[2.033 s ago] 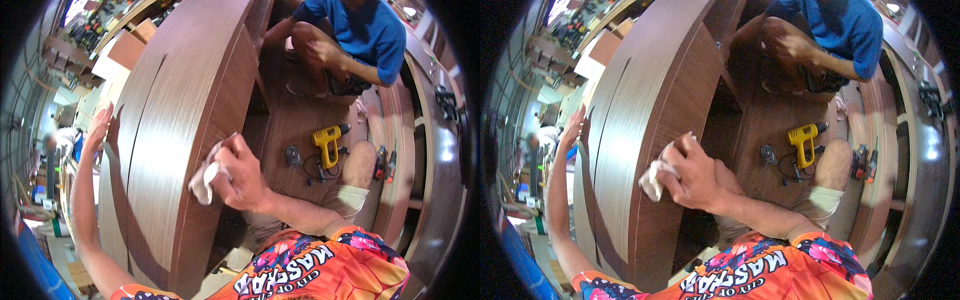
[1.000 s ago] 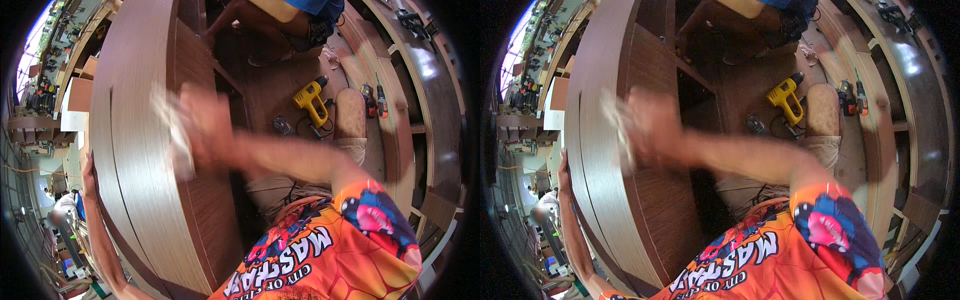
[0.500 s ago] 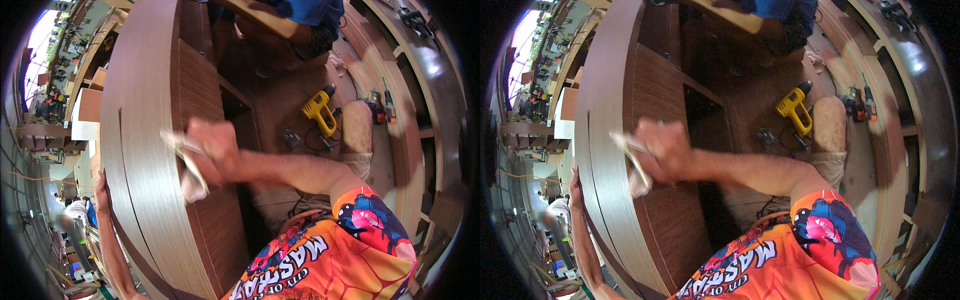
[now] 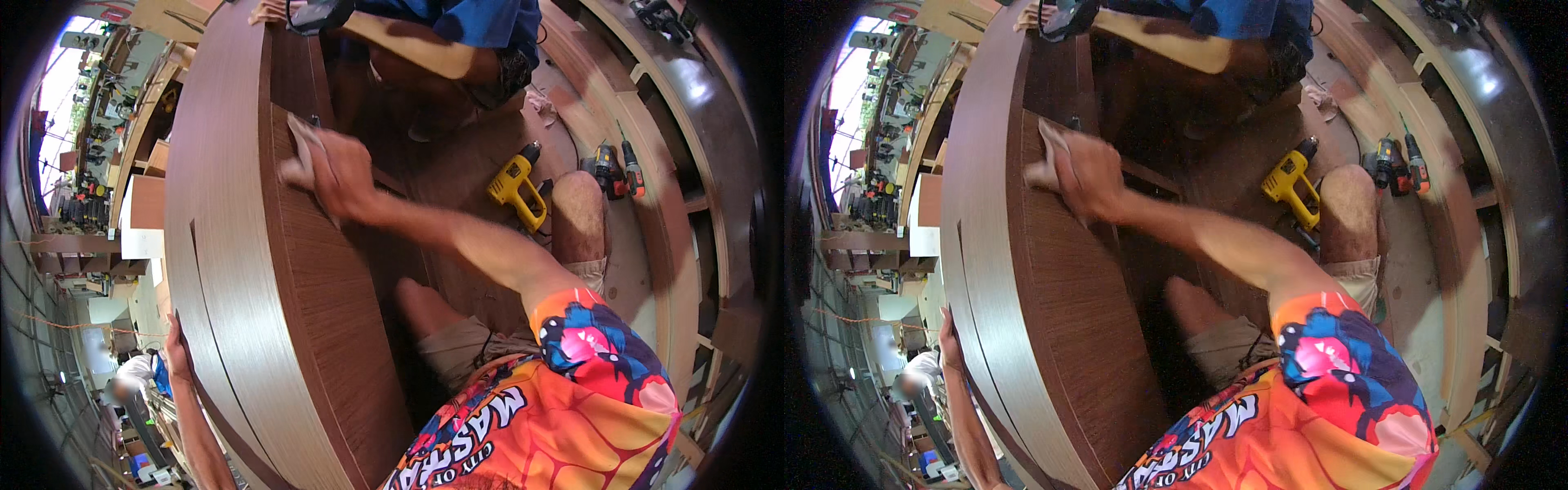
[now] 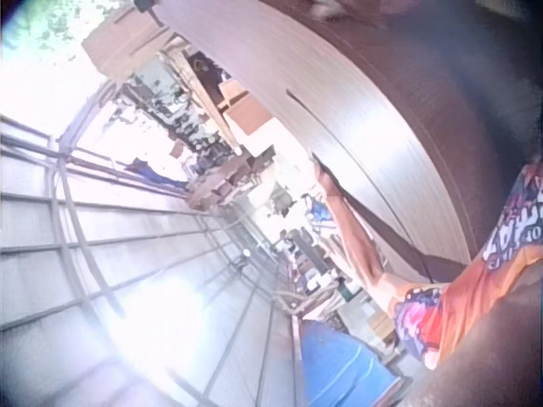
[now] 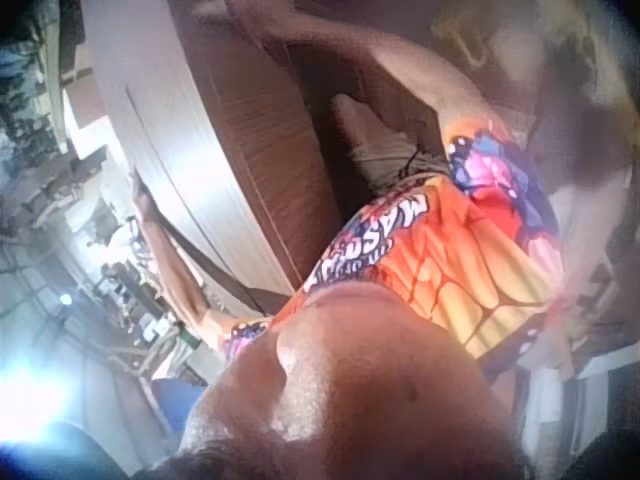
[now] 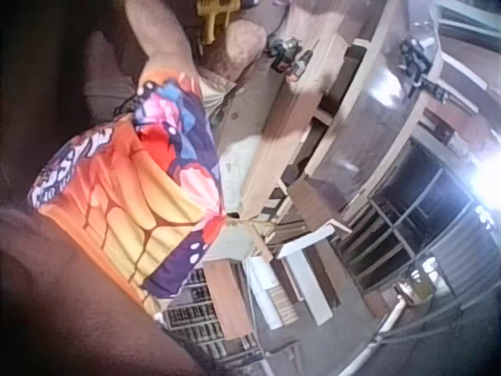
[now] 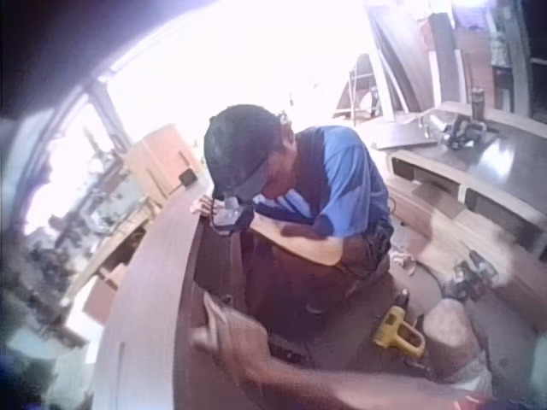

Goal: The person applies laminate to a wooden furniture piece using a heat gun, a rubber mallet, and a cloth. They use the heat gun to warm the laminate, press it down by hand and with a cloth, and use a mallet to secure parts.

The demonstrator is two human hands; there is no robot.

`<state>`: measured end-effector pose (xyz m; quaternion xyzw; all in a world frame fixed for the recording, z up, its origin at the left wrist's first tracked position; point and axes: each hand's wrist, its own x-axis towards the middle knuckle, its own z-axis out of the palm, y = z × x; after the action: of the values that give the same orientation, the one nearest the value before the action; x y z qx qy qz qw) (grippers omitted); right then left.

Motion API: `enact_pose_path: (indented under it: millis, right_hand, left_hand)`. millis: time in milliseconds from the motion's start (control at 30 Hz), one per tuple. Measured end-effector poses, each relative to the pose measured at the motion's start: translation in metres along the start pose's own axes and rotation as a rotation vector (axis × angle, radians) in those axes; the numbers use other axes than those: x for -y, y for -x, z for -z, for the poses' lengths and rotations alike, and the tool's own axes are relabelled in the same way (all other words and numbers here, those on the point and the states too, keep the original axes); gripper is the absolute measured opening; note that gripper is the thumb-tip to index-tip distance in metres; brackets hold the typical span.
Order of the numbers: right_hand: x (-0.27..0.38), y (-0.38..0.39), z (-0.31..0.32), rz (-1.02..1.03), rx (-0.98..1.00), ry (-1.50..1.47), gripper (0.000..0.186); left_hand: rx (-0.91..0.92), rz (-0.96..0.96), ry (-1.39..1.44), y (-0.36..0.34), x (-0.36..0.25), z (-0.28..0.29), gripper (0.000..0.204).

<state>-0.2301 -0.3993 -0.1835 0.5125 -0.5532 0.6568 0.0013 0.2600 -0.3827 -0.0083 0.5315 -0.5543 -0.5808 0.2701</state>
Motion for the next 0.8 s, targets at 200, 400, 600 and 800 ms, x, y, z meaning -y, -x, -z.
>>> enact_pose_path:
  millis: [200,400,600,800]
  right_hand:
    - [0.003,-0.045,0.003,-0.312,0.109,-0.167,0.034]
    - [-0.012,-0.045,0.008,-0.275,0.056,-0.143,0.038]
    - [0.149,0.165,0.117,-0.260,0.746,0.046,0.036]
    - [0.017,0.103,0.038,-0.233,0.124,-0.175,0.019]
  left_hand:
    - [-0.170,0.041,-0.069,0.002,0.005,0.005,0.067]
    - [-0.068,0.119,-0.097,-0.003,-0.016,-0.002,0.069]
    - [-0.215,0.047,-0.038,0.012,-0.007,-0.029,0.063]
    - [-0.245,0.005,-0.037,-0.004,-0.006,-0.030,0.059]
